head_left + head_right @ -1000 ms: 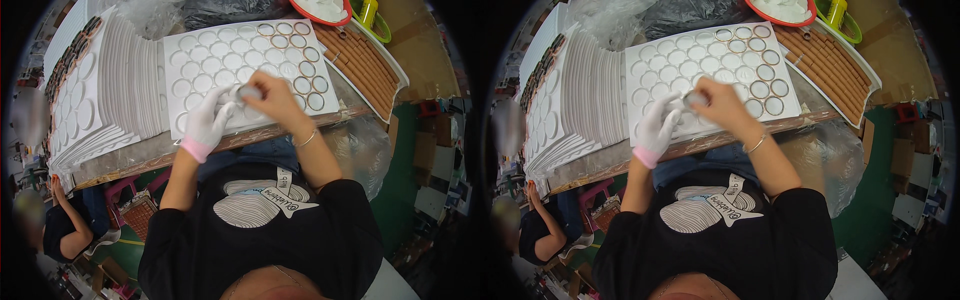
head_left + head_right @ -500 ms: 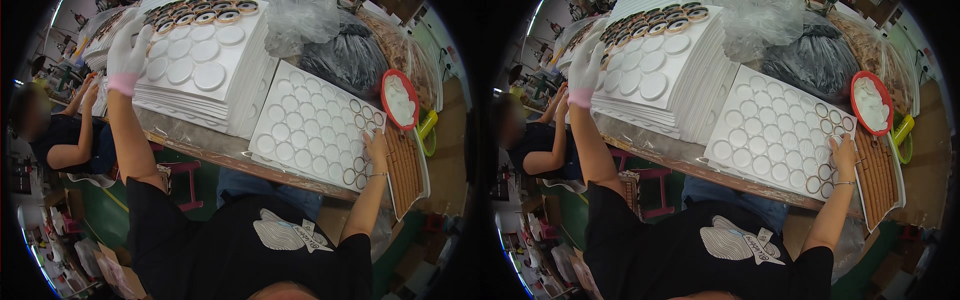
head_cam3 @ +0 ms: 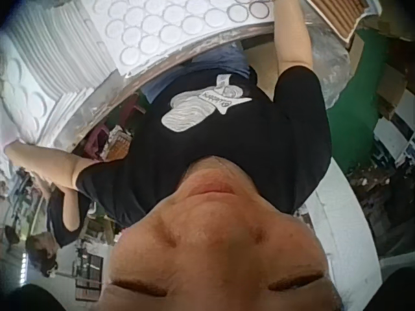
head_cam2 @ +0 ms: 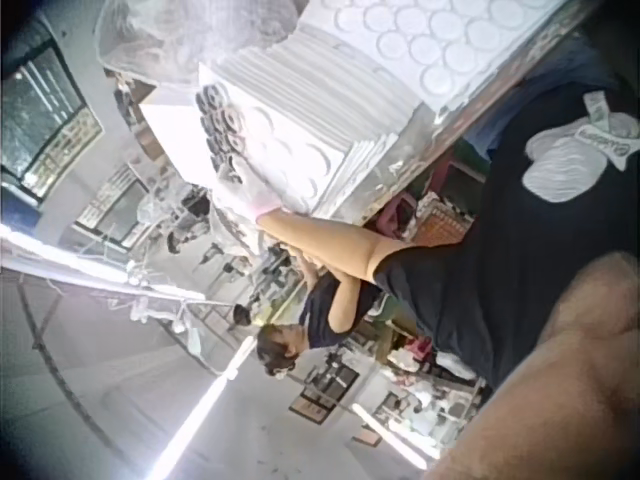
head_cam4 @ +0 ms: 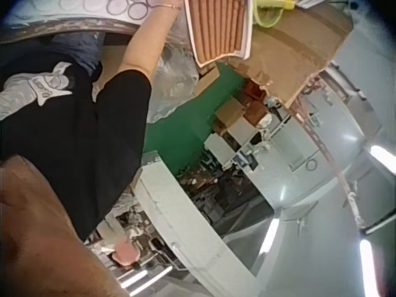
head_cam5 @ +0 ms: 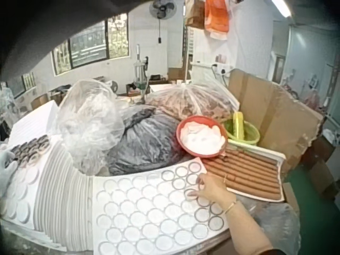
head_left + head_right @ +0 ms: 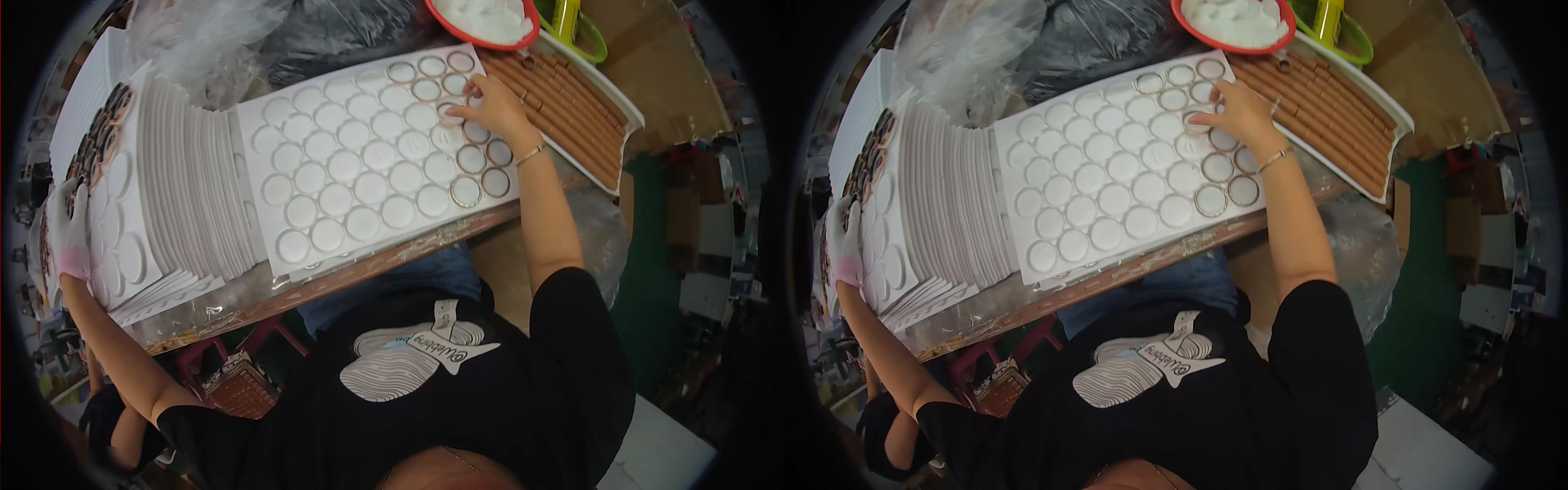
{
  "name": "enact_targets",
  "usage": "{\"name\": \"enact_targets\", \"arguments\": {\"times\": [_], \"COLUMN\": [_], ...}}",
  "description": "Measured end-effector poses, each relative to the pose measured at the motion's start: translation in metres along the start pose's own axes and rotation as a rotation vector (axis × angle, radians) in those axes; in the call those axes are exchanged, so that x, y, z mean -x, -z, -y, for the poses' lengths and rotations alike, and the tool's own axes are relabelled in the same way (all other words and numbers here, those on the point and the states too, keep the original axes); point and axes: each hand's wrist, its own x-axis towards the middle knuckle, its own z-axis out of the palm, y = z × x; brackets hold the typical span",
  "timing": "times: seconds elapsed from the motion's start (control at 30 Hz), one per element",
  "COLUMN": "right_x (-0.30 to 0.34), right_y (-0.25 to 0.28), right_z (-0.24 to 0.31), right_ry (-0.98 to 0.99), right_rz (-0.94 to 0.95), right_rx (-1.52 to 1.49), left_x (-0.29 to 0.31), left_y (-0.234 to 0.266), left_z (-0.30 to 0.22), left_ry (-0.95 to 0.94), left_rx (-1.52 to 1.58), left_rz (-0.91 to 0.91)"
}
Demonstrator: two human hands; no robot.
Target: Manually placing circular components into a plastic organizer tray.
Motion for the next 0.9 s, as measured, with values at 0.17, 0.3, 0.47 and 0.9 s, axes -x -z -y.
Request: {"name": "enact_targets", "arguments": {"times": [0.17, 0.3, 0.47, 0.9], "right_x": [-0.002, 0.002, 0.001, -0.090], "right_y": [0.006, -0.003, 0.000, 0.031], "right_z": [0.005, -0.002, 0.010, -0.009], "right_ry": [-0.160, -0.145, -0.137, -0.242], "right_rz": [0.171, 0.113, 0.031, -0.352], "right_rx": [0.015, 0.052, 0.079, -0.014], "left_x": [-0.005, -0.004, -0.002, 0.084], "left_y": [-0.013, -0.027, -0.032, 0.084], "left_z": [0.053, 0.052, 0.078, -0.123], "left_ry": [0.204, 0.237, 0.260, 0.300], "left_rx": [0.236, 0.238, 0.502, 0.868], "left_rz": [0.150, -0.046, -0.077, -0.394]}}
